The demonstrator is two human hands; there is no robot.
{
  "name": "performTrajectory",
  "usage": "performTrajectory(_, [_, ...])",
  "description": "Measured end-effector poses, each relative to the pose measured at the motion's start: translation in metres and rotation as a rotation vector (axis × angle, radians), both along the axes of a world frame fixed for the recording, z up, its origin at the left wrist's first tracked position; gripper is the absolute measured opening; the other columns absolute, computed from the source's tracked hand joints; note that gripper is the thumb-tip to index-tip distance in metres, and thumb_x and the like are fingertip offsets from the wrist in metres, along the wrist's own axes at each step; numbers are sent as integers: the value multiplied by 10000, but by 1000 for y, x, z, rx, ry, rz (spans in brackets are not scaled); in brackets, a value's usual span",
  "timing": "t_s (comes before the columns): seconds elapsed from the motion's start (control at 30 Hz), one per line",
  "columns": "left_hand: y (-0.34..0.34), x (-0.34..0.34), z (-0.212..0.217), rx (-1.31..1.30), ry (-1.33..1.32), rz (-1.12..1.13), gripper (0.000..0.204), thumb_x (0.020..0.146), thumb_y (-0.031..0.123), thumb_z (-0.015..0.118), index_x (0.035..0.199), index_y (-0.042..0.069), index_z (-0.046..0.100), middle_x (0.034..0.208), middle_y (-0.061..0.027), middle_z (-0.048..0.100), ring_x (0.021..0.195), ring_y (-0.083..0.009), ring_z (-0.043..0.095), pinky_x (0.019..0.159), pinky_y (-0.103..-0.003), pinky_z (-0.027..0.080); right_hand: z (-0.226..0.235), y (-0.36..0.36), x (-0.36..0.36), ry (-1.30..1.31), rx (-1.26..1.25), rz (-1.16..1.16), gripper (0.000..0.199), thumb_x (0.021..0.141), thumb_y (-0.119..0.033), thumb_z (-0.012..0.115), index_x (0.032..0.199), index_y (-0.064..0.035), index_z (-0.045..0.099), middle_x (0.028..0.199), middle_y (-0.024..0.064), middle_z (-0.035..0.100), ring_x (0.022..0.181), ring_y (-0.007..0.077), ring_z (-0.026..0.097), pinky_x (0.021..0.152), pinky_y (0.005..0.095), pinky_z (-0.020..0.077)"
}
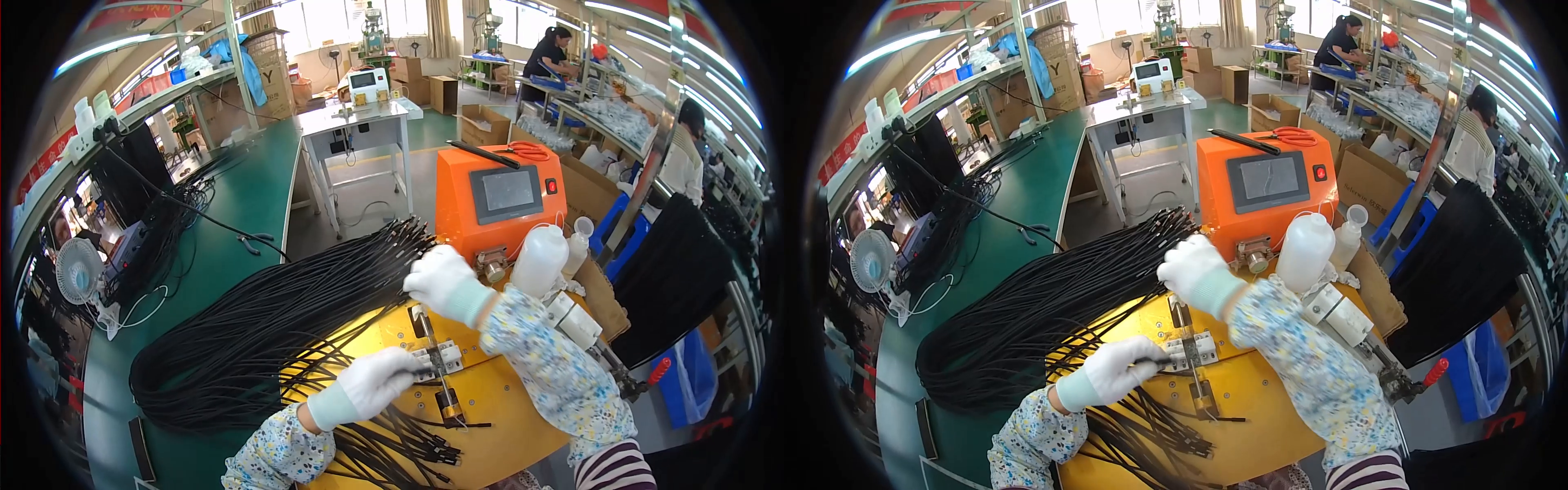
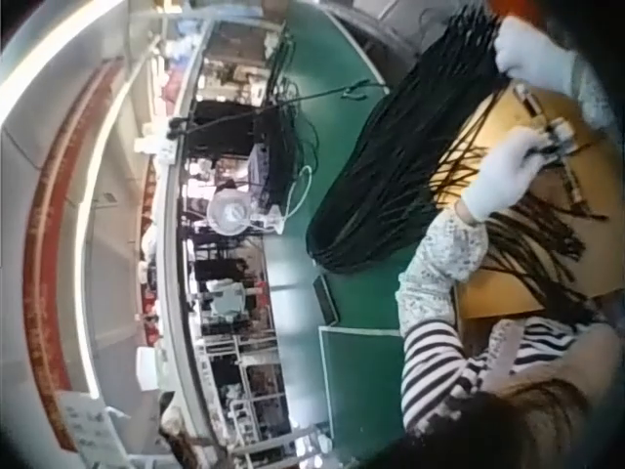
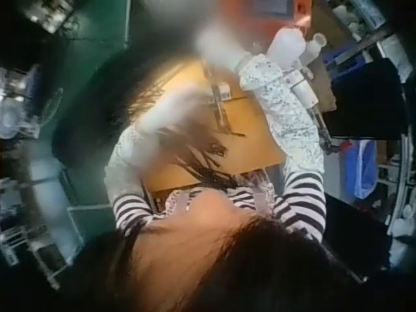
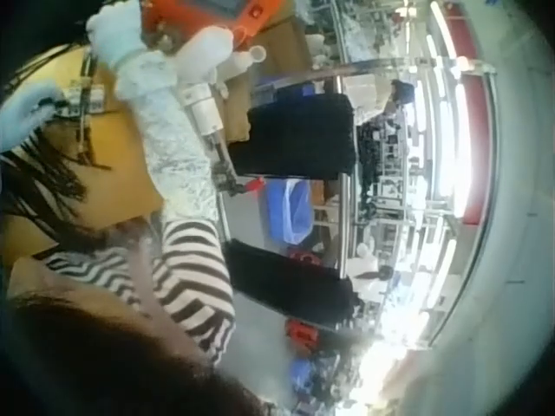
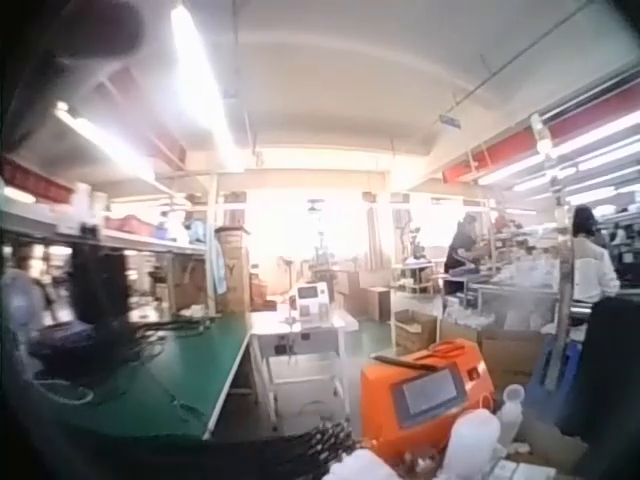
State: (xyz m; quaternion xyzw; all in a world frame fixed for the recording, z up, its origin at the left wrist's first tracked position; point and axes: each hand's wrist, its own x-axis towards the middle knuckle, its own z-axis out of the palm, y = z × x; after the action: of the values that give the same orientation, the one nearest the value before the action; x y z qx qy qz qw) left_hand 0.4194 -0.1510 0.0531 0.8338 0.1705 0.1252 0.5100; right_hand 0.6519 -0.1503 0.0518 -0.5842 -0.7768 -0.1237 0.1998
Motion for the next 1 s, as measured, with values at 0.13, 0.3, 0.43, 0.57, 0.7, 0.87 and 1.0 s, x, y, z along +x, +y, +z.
performTrajectory(0.13, [-7,2,-14,625,8,-341,196,817,87,619,1012,63,621,964,-86,597,854,-284,603,760,-379,507,-9,39,3,-424,-428,-100,86,800,-200,656,869,-190,707,827,22,641,890,231,615,801,387,437])
performTrajectory(0.3, [-24,-5,-22,881,148,-335,164,802,105,602,964,86,592,992,-96,593,874,-295,619,761,-421,517,-13,35,9,-389,-287,-102,81,798,-203,659,863,-169,692,836,15,636,847,224,617,755,370,454])
performTrajectory(0.43, [-37,-20,0,787,446,-572,179,810,133,597,985,100,580,923,-108,614,800,-323,646,675,-437,530,21,1,-5,-243,-42,-88,78,795,-205,670,845,-145,664,823,39,634,812,235,624,695,351,462])
performTrajectory(0.57, [-52,-23,22,521,629,-825,170,855,163,587,1014,108,563,851,-127,632,704,-358,649,572,-442,525,27,-53,-8,-95,54,-47,71,817,-192,651,833,-124,636,780,52,605,809,244,627,713,350,477])
performTrajectory(0.7, [-43,-23,21,364,561,-928,180,888,192,577,1049,115,552,819,-137,636,689,-365,640,565,-433,523,12,-94,-7,313,-164,32,99,827,-177,665,864,-88,645,799,82,622,785,289,619,701,383,489])
performTrajectory(0.87, [-52,-8,25,633,43,-318,210,841,182,629,1023,83,593,817,-127,627,718,-320,637,634,-389,524,-6,-116,-12,606,-353,162,188,860,-241,646,933,-68,655,853,112,638,837,318,618,750,396,501])
performTrajectory(1.0, [-31,8,-4,674,-146,85,237,840,157,678,1062,82,646,825,-132,661,702,-304,654,628,-363,535,-13,-120,-20,684,-361,189,209,860,-242,651,942,-50,658,826,122,638,820,319,623,750,384,507])
